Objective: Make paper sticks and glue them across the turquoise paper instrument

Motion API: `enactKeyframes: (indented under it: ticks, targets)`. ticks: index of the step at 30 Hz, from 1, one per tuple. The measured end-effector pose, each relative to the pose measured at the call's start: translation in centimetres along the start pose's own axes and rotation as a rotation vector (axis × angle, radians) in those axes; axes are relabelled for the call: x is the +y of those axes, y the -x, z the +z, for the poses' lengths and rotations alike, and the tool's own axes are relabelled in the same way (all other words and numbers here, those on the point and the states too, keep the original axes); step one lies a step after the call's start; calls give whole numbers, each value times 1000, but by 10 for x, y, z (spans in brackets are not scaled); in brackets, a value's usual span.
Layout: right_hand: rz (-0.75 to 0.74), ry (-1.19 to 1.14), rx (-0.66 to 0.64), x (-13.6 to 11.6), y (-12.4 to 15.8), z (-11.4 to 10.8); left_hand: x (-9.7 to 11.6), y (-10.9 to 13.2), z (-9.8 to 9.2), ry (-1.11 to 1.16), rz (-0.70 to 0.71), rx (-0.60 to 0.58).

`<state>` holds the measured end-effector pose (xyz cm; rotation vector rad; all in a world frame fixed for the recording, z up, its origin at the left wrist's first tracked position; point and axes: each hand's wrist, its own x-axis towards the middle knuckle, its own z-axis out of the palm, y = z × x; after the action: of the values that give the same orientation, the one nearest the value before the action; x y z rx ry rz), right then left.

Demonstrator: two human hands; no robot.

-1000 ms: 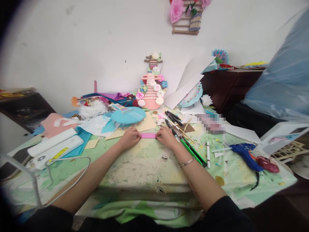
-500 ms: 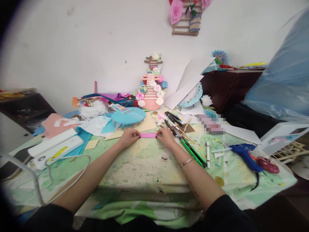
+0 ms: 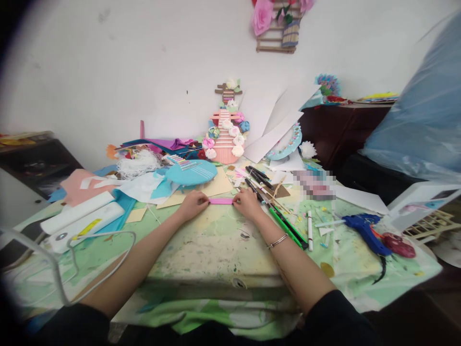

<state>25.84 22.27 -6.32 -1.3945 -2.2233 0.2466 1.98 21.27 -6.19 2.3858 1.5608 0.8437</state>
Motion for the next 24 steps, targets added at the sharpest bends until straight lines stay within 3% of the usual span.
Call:
enactKeyframes:
  ticks: [8, 14, 24]
  targets:
    - [100, -17, 13, -3, -3, 2, -7, -3, 7, 127, -159, 23]
    - [136, -49, 34, -1, -5, 4, -6, -3, 8, 115, -115, 20]
    - [66, -19, 48, 1, -3, 4, -2, 0, 7, -1, -20, 23]
